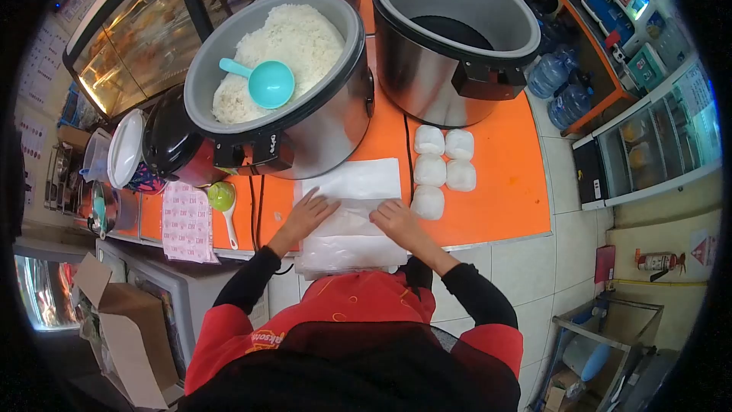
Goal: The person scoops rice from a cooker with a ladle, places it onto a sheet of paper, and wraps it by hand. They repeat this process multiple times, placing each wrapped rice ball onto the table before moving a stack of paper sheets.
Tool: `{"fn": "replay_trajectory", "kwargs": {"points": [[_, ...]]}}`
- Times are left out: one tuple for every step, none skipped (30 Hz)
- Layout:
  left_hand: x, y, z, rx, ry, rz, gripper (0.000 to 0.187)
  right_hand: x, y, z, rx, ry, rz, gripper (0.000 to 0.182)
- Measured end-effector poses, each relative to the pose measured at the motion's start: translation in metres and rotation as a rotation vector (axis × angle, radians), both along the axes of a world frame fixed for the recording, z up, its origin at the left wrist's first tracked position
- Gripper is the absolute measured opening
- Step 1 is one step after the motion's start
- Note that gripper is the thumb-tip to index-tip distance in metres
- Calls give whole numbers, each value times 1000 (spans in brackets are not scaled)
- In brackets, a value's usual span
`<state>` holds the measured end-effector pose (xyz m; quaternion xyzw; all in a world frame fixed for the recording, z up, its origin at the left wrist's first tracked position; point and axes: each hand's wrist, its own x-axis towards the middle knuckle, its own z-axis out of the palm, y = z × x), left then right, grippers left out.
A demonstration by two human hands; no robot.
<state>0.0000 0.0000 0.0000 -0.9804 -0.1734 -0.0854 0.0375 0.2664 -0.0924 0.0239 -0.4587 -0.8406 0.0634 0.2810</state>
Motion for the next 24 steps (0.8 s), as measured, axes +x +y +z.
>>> {"fn": "replay_trajectory", "kwargs": {"points": [[-10, -7, -8, 0, -60, -18, 42, 1, -9, -6, 10, 10, -22, 9], [-19, -17, -16, -33, -101, 1, 38, 0, -17, -12, 21, 19, -43, 9], [-34, -34, -15, -86, -107, 26, 34, -9, -28, -20, 1, 91, -88, 11], [-36, -39, -22, -118, -146, 49, 31, -10, -31, -30, 3, 130, -131, 12], [-34, -40, -30, -143, -165, 85, 30, -12, -33, -41, 5, 169, -173, 14], [-30, -41, -40, -172, -184, 121, 30, -15, -35, -51, -65, 221, -238, 13], [-29, -43, -45, -202, -197, 159, 29, -19, -36, -63, -124, 268, -264, 13], [-28, -46, -50, -240, -229, 173, 30, -22, -37, -74, -185, 313, -292, 13], [-26, -47, -49, -277, -261, 186, 31, -26, -34, -69, -246, 357, -320, 13], [-24, -47, -49, -316, -294, 199, 32, -27, -34, -63, -264, 349, -309, 15], [-24, -50, -47, -362, -325, 213, 32, -26, -35, -55, -281, 340, -299, 16], [-22, -53, -30, -408, -356, 226, 31, -25, -34, -47, -298, 331, -290, 18], [-21, -54, -21, -453, -387, 240, 31, -24, -34, -47, -248, 293, -262, 20], [-21, -53, -25, -434, -386, 227, 29, -22, -34, -48, -199, 256, -234, 22], [-23, -51, -32, -414, -385, 215, 28, -20, -34, -49, -149, 219, -204, 24], [-24, -49, -39, -393, -385, 203, 26, -17, -32, -58, -131, 202, -204, 25], [-23, -46, -47, -373, -365, 211, 28, -13, -30, -73, -113, 186, -203, 26], [-21, -43, -50, -353, -344, 220, 30, -13, -26, -75, -94, 169, -203, 27], [-19, -41, -53, -332, -324, 227, 33, -15, -25, -76, -144, 145, -256, 28], [-16, -40, -57, -410, -322, 317, 37, -18, -22, -78, -193, 120, -309, 30], [-9, -40, -57, -487, -319, 406, 42, -23, -18, -75, -240, 95, -363, 31], [-3, -39, -56, -565, -315, 494, 46, -29, -13, -70, -255, 76, -399, 29], [1, -36, -55, -544, -293, 514, 50, -35, -6, -65, -271, 58, -435, 27], [6, -30, -50, -522, -271, 536, 55, -40, 0, -58, -288, 39, -470, 25]]}}
